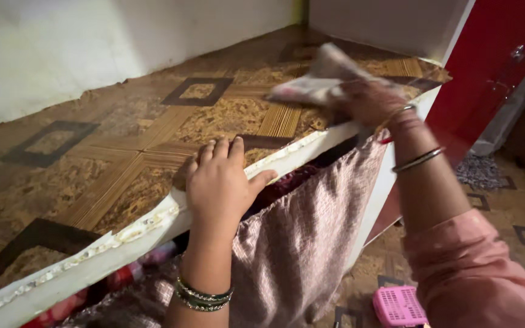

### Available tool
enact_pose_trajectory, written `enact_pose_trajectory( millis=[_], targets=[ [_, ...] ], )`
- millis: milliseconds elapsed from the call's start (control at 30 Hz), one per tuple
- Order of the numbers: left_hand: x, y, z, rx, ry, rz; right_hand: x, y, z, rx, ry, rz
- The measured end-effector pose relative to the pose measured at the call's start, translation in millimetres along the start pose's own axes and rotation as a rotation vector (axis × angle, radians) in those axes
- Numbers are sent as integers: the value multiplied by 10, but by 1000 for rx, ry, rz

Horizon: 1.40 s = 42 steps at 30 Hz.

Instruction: The person removes items from a bedroom shelf, including a paper packet, and places them on the floor and a nearby chair. They then spray cleaning liquid onto the shelf and wipe the shelf surface with a cloth, working across different sections of the shelf.

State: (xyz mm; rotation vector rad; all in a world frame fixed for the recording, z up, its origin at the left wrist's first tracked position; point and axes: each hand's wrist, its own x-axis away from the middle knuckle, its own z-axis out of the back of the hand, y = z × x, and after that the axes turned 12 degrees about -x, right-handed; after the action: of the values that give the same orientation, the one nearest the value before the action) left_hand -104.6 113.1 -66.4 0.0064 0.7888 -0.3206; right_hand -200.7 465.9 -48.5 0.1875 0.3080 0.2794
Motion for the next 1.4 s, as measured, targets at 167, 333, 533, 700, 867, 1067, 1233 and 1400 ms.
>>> enact_pose_trajectory(
  millis=[167, 333, 533, 700, 867, 1067, 1233, 1400],
  targets=[
    [-11, 45, 54, -12, -67, -13, 43, 347, -196, -22, 182, -159],
    [-35, 48, 86, -29, -30, -32, -9, -550, -219, -122, 48, -127],
    [-8, 15, 82, 34, -64, -33, 215, -631, -64, -646, 328, 4],
    [-6, 5, 103, 24, -68, -33, 310, -386, 303, -456, 321, -320],
    [-17, 14, 108, 29, -114, -16, 362, -917, 292, -369, 64, -366],
    [-72, 12, 30, -51, -228, -12, 229, -433, -13, -633, 166, -211],
    [-212, 7, 65, -80, -329, 63, 123, 836, -197, -577, 59, -439],
    [-418, 201, 142, -99, -668, 382, 0, 1309, -142, -260, -80, -449]
  ],
)
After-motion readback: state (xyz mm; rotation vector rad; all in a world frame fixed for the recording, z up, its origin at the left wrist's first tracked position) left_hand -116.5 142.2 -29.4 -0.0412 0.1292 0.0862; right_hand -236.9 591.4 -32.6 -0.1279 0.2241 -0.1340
